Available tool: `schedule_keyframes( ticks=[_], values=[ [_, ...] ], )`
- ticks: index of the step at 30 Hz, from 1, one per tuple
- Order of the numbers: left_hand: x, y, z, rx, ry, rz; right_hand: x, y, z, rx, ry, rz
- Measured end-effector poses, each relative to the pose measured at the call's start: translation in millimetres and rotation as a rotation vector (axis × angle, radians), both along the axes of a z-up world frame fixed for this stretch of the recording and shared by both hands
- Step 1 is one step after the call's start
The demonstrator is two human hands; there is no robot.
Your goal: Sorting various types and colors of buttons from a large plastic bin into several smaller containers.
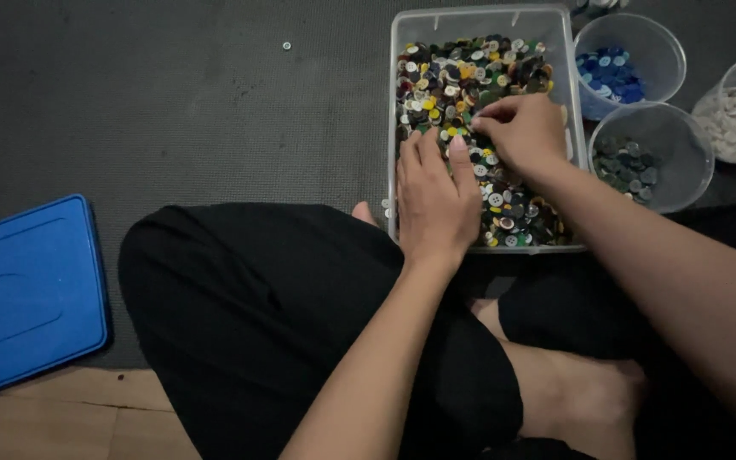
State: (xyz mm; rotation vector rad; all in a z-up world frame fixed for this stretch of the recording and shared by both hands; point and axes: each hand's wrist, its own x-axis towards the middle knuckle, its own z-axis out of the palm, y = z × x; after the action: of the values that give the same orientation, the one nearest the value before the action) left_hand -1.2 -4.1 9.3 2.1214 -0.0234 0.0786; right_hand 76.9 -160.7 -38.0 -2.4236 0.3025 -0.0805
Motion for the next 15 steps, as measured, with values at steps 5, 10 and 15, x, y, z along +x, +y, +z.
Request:
schedule_keyframes(
  ticks=[5,10,15],
  values=[
    [-2,2,9,-0.011,0.016,-0.002,8,-6,-16,-0.03,0.004,-0.001],
    [-2,3,10,-0.005,0.02,-0.011,11,-15,-28,-0.006,0.023,-0.006],
    [-5,6,19,-0.036,0.01,-0.038,-17,-9,26,0.821,0.185,-0.163]
  ],
)
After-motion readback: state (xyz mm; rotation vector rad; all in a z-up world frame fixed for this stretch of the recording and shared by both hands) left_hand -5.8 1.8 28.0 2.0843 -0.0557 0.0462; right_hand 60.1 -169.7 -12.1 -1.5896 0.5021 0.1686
